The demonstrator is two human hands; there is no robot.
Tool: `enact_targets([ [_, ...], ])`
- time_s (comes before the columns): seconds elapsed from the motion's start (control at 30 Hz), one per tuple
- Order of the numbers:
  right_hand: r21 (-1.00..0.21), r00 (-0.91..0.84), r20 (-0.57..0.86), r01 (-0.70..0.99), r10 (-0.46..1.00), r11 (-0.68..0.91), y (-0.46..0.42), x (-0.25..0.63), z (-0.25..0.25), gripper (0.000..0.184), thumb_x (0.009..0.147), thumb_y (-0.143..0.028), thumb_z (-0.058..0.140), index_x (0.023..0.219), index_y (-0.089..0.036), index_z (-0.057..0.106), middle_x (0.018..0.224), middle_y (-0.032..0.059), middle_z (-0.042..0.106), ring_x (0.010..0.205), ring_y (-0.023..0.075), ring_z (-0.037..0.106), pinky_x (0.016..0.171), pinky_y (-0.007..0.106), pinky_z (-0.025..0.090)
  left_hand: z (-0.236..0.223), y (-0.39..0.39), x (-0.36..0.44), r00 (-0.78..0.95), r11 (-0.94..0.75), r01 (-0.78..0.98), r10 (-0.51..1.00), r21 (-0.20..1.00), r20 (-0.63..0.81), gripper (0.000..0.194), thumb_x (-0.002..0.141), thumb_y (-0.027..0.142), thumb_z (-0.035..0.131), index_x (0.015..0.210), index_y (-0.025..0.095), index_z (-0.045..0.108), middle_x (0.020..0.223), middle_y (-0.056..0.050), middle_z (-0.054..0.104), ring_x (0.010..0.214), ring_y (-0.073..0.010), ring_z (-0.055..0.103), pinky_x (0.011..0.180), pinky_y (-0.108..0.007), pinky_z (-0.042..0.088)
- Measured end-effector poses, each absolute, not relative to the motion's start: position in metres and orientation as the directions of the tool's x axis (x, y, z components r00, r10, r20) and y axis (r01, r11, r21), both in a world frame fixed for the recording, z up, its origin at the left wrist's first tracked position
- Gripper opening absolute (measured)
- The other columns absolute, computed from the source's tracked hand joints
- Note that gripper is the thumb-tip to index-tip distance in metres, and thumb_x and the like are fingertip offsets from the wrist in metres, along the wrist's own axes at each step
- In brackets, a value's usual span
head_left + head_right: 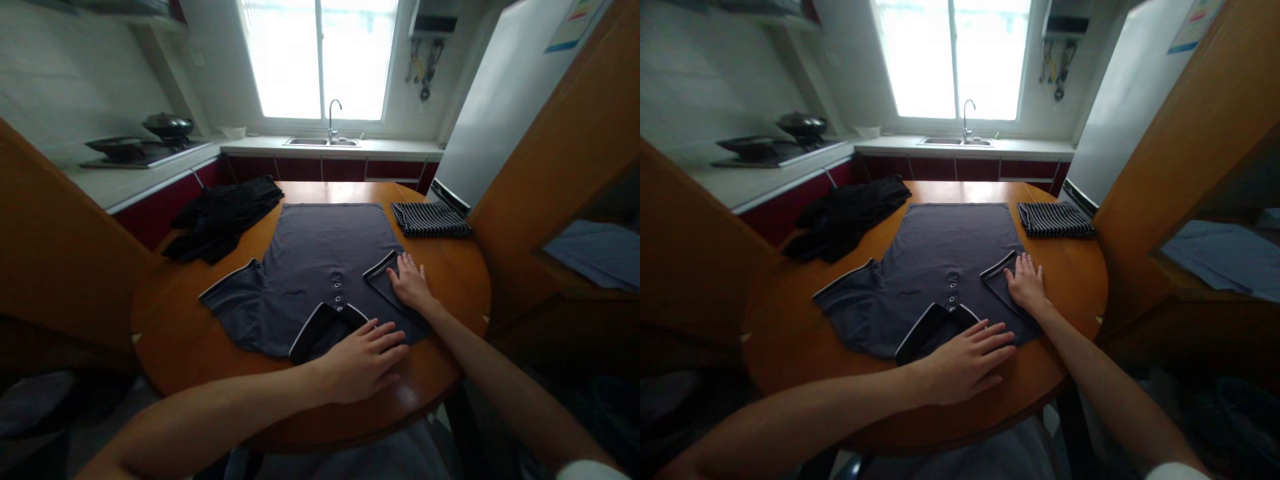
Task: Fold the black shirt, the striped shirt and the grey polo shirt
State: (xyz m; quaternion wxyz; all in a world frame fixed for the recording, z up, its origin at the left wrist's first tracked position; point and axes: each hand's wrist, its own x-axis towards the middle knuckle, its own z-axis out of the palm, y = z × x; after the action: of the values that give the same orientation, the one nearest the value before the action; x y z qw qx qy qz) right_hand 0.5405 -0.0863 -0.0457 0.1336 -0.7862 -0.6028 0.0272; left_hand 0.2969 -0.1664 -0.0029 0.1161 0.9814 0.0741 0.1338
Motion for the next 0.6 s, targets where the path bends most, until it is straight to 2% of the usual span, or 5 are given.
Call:
enact_targets([
  [0.2,-0.293,0.250,0.225,0.939,0.942,-0.179,-0.088,0.541,-0.045,0.065,0.103,-0.046,0.023,0.151,-0.005,0.037,0.162,0.0191,0.028,0.152,0.0280,0.018,0.120,0.056,0.014,0.009,-0.167,0.295,0.947,-0.965,0.097,0.164,0.242,0.276,0.043,0.103,0.039,0.046,0.139,0.017,0.052,0.143,-0.012,0.057,0.140,-0.0247,0.044,0.119,-0.043,0.031],
  [0.37,-0.316,0.238,0.246,0.936,0.939,-0.155,-0.088,0.542,-0.046,0.065,0.102,-0.047,0.025,0.148,-0.004,0.042,0.160,0.0198,0.031,0.151,0.0304,0.022,0.119,0.058,0.016,0.033,-0.152,0.285,0.904,-0.946,0.150,0.250,0.289,0.346,0.038,0.102,0.033,0.049,0.136,0.019,0.055,0.138,-0.010,0.061,0.135,-0.0210,0.050,0.117,-0.038,0.036],
  [0.5,-0.326,0.236,0.287,0.935,0.928,-0.137,-0.089,0.546,-0.047,0.063,0.102,-0.046,0.027,0.146,-0.006,0.046,0.159,0.0218,0.034,0.149,0.0319,0.025,0.118,0.059,0.020,0.065,-0.113,0.251,0.759,-0.875,0.323,0.466,0.360,0.454,0.036,0.100,0.028,0.051,0.135,0.023,0.056,0.136,-0.008,0.063,0.128,-0.0201,0.056,0.112,-0.035,0.042],
  [0.6,-0.328,0.215,0.342,0.940,0.915,-0.099,-0.089,0.547,-0.047,0.062,0.101,-0.047,0.029,0.144,-0.006,0.049,0.157,0.0225,0.036,0.149,0.0324,0.025,0.117,0.060,0.022,0.077,-0.072,0.197,0.487,-0.686,0.596,0.722,0.417,0.492,0.035,0.098,0.029,0.053,0.132,0.022,0.059,0.130,-0.007,0.066,0.122,-0.0223,0.060,0.107,-0.036,0.045],
])
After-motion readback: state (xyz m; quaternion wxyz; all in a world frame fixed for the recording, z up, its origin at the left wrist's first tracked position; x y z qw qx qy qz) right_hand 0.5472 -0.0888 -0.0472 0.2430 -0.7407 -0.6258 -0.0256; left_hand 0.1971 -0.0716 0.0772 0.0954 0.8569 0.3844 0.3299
